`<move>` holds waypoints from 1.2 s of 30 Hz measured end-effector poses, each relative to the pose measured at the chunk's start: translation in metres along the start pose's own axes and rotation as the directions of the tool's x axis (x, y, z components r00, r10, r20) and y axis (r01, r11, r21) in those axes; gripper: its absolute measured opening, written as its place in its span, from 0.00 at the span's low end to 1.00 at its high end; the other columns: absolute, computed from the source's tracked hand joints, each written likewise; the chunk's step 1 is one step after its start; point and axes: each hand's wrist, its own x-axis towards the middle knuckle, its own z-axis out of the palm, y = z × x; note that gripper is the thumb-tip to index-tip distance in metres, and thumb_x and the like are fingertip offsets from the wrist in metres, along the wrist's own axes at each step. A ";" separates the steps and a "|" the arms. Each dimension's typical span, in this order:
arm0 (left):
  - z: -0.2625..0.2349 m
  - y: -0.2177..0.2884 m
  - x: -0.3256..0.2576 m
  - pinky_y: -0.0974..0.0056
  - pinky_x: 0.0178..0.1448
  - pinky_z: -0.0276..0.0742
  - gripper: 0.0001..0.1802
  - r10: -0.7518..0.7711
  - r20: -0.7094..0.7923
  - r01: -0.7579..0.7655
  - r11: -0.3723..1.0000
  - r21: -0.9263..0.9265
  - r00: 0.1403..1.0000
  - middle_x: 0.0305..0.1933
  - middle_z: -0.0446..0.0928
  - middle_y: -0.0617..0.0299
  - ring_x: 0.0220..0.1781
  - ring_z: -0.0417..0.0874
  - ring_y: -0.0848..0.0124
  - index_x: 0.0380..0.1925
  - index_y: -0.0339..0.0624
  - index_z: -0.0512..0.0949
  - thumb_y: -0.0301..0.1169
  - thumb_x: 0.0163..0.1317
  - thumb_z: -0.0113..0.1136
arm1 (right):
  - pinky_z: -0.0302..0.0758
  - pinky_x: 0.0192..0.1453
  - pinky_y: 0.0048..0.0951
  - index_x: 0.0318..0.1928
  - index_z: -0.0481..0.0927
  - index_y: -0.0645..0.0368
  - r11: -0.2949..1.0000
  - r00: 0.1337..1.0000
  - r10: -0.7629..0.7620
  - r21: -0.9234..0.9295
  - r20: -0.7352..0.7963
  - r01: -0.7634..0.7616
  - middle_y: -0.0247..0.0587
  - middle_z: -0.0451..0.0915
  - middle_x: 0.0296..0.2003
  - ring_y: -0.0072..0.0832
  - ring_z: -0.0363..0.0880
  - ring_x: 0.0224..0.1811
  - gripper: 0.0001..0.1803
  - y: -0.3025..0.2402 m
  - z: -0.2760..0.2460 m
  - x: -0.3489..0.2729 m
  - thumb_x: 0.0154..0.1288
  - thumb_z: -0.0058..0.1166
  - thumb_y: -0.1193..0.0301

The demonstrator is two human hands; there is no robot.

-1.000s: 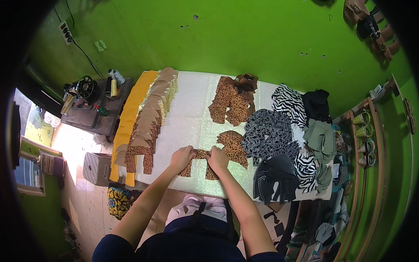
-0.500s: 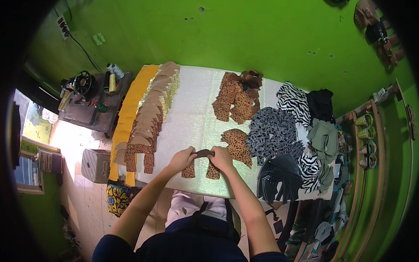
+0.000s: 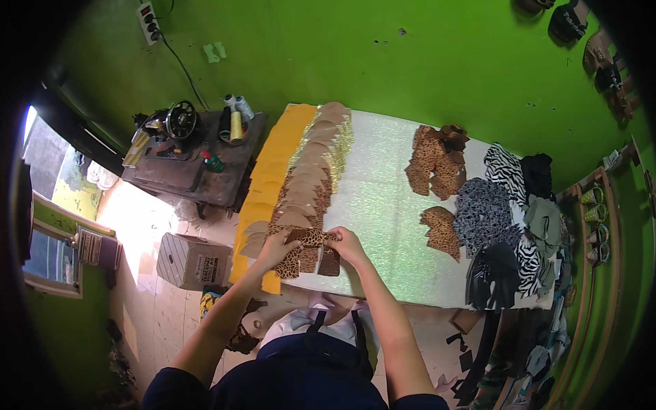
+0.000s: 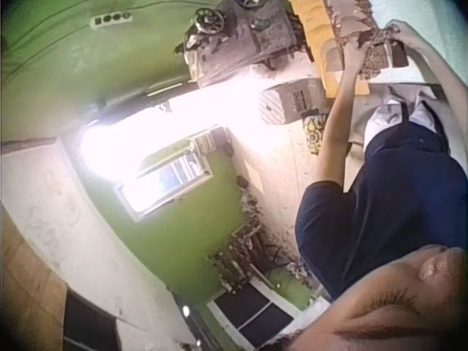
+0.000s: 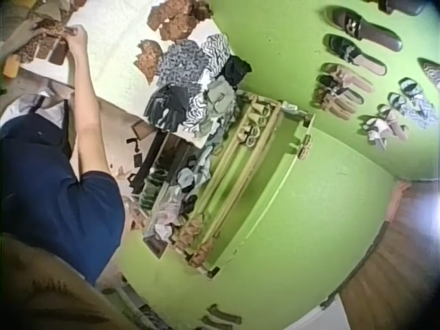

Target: Inspecting and organizing leopard-print shoe fabric components on a workspace.

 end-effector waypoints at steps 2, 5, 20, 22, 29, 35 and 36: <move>-0.017 -0.020 -0.004 0.61 0.37 0.72 0.18 -0.087 0.015 0.081 0.965 0.251 0.996 0.29 0.77 0.46 0.32 0.80 0.59 0.36 0.33 0.74 0.38 0.54 0.60 | 0.69 0.36 0.20 0.45 0.74 0.65 0.998 1.000 -0.025 -0.052 -0.012 0.024 0.34 0.76 0.27 0.18 0.71 0.30 0.19 0.004 0.023 0.003 0.51 0.61 0.74; -0.029 -0.049 -0.010 0.56 0.35 0.70 0.20 -0.095 -0.071 0.105 0.984 0.143 0.993 0.24 0.75 0.44 0.28 0.78 0.52 0.30 0.33 0.75 0.43 0.56 0.57 | 0.71 0.36 0.23 0.44 0.76 0.66 1.000 0.999 0.006 -0.001 -0.034 -0.006 0.41 0.79 0.30 0.24 0.76 0.31 0.22 0.012 0.049 0.008 0.49 0.63 0.68; -0.027 -0.061 -0.026 0.55 0.41 0.74 0.16 0.115 -0.205 0.058 0.728 0.683 0.972 0.47 0.73 0.52 0.46 0.76 0.59 0.38 0.40 0.74 0.42 0.58 0.51 | 0.68 0.50 0.37 0.52 0.67 0.60 0.505 0.726 -0.645 -0.846 -0.240 0.168 0.44 0.70 0.46 0.38 0.69 0.49 0.25 -0.013 0.099 -0.020 0.52 0.57 0.71; -0.023 -0.072 -0.025 0.58 0.57 0.67 0.21 0.357 -0.027 -0.216 0.622 0.753 0.934 0.59 0.63 0.56 0.60 0.65 0.64 0.50 0.42 0.69 0.41 0.60 0.47 | 0.64 0.57 0.43 0.54 0.66 0.61 0.546 0.781 -0.609 -0.788 -0.139 0.285 0.44 0.67 0.53 0.39 0.66 0.55 0.25 -0.010 0.102 -0.024 0.56 0.52 0.69; 0.000 -0.087 -0.032 0.55 0.70 0.46 0.27 0.463 0.169 -0.406 0.480 0.778 0.870 0.66 0.57 0.56 0.68 0.54 0.64 0.58 0.40 0.63 0.41 0.61 0.44 | 0.44 0.69 0.48 0.60 0.61 0.62 0.355 0.843 -0.531 -0.880 0.088 0.316 0.42 0.56 0.64 0.34 0.49 0.68 0.30 0.016 0.114 -0.030 0.64 0.39 0.55; 0.014 -0.050 -0.002 0.56 0.61 0.60 0.19 0.597 0.114 -0.482 0.505 0.716 0.794 0.56 0.67 0.52 0.60 0.65 0.59 0.46 0.39 0.72 0.36 0.57 0.49 | 0.51 0.65 0.48 0.55 0.67 0.62 0.484 0.786 -0.618 -0.771 0.034 0.414 0.46 0.66 0.55 0.40 0.58 0.62 0.22 -0.005 0.067 -0.022 0.62 0.44 0.66; 0.021 -0.040 0.008 0.56 0.61 0.60 0.19 0.606 0.122 -0.494 0.498 0.713 0.786 0.56 0.67 0.52 0.60 0.65 0.59 0.46 0.39 0.72 0.36 0.57 0.49 | 0.55 0.63 0.47 0.52 0.69 0.62 0.541 0.779 -0.627 -0.722 -0.004 0.432 0.47 0.70 0.50 0.42 0.64 0.58 0.20 -0.009 0.051 -0.017 0.60 0.46 0.68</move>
